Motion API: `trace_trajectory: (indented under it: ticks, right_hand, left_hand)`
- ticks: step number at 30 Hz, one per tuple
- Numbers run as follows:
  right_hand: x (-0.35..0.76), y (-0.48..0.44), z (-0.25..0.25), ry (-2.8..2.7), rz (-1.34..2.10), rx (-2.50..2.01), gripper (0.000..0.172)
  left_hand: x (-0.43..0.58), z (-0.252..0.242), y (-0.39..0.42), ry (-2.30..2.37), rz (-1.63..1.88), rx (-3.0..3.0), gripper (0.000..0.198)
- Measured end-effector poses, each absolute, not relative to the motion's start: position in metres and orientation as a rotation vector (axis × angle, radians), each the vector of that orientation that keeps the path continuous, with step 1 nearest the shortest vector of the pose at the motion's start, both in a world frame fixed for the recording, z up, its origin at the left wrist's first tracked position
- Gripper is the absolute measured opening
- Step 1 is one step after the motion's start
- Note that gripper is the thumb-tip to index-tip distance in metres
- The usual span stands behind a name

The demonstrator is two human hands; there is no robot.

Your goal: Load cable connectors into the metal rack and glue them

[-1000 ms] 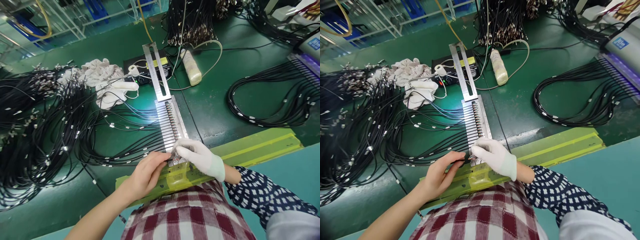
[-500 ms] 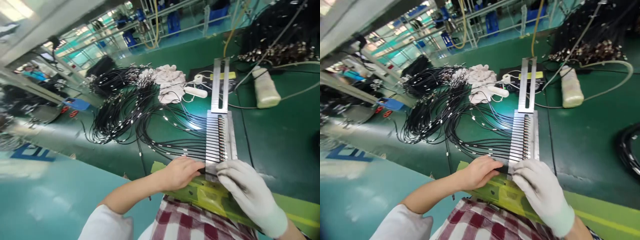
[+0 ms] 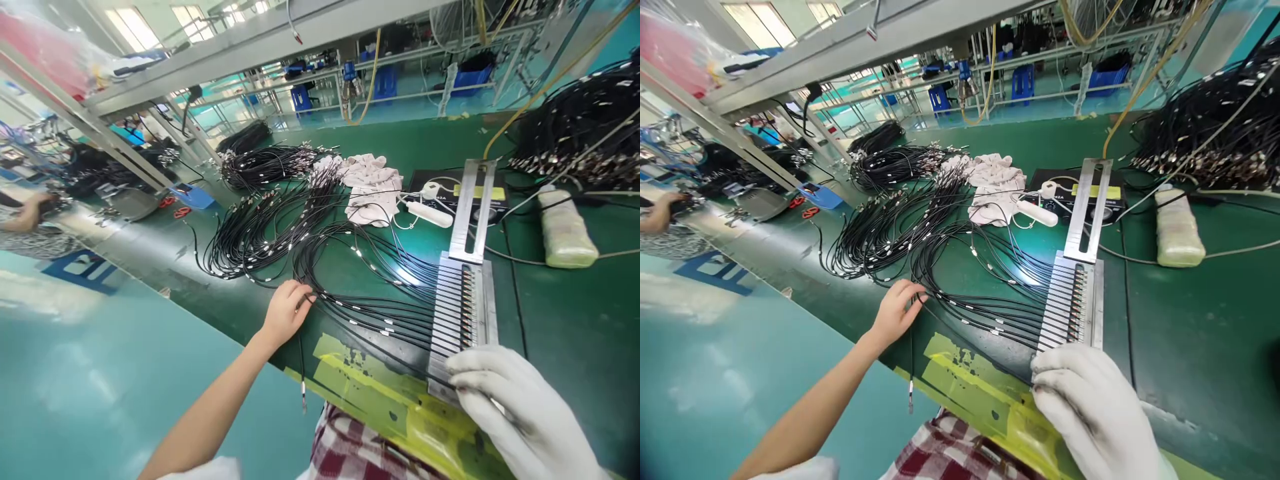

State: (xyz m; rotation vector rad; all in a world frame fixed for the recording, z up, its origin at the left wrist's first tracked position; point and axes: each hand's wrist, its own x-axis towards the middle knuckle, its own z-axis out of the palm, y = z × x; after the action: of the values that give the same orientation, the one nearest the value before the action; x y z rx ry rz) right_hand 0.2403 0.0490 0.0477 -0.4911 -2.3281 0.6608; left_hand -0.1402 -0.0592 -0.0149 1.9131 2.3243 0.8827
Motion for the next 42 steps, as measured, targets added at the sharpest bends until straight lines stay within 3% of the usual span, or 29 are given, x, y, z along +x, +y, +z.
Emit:
trace_trajectory:
  ticks: [8,15,20,24,26,28,30,34,38,42]
  right_hand:
    - [0.208,0.037,0.057,-2.414,0.638,-0.288,0.012]
    - [0.187,0.032,0.041,-2.458,0.744,-0.237,0.016]
    - [0.187,0.032,0.047,-2.42,0.763,-0.12,0.013]
    - [0.181,0.023,0.05,-2.362,0.766,-0.102,0.014]
    - [0.176,0.018,0.046,-2.411,0.766,-0.119,0.021]
    - [0.177,0.023,0.038,-2.51,0.737,-0.131,0.039]
    - [0.188,0.045,0.028,-2.59,0.655,-0.202,0.05]
    - [0.233,0.131,-0.007,-2.434,0.42,-0.76,0.03]
    - [0.268,0.204,-0.052,-2.206,0.27,-1.197,0.042]
    - [0.272,0.215,-0.073,-2.21,0.311,-1.303,0.04]
  left_hand:
    - [-0.172,-0.016,-0.049,2.217,1.328,1.231,0.014]
    - [-0.197,0.019,-0.02,1.634,1.829,0.77,0.02]
    - [-0.228,0.031,0.009,1.337,1.659,0.253,0.006]
    - [-0.242,0.018,0.033,1.51,1.437,0.2,0.023]
    - [-0.248,0.015,0.039,1.588,1.383,0.203,0.034]
    - [-0.257,0.019,0.04,1.64,1.362,0.23,0.035]
    - [-0.269,0.028,0.038,1.658,1.374,0.271,0.026]
    - [-0.286,0.049,0.042,1.562,1.513,0.408,0.005]
    - [-0.271,0.049,0.065,1.296,1.788,0.592,0.018]
    - [-0.254,0.027,0.102,1.097,2.075,0.53,0.03]
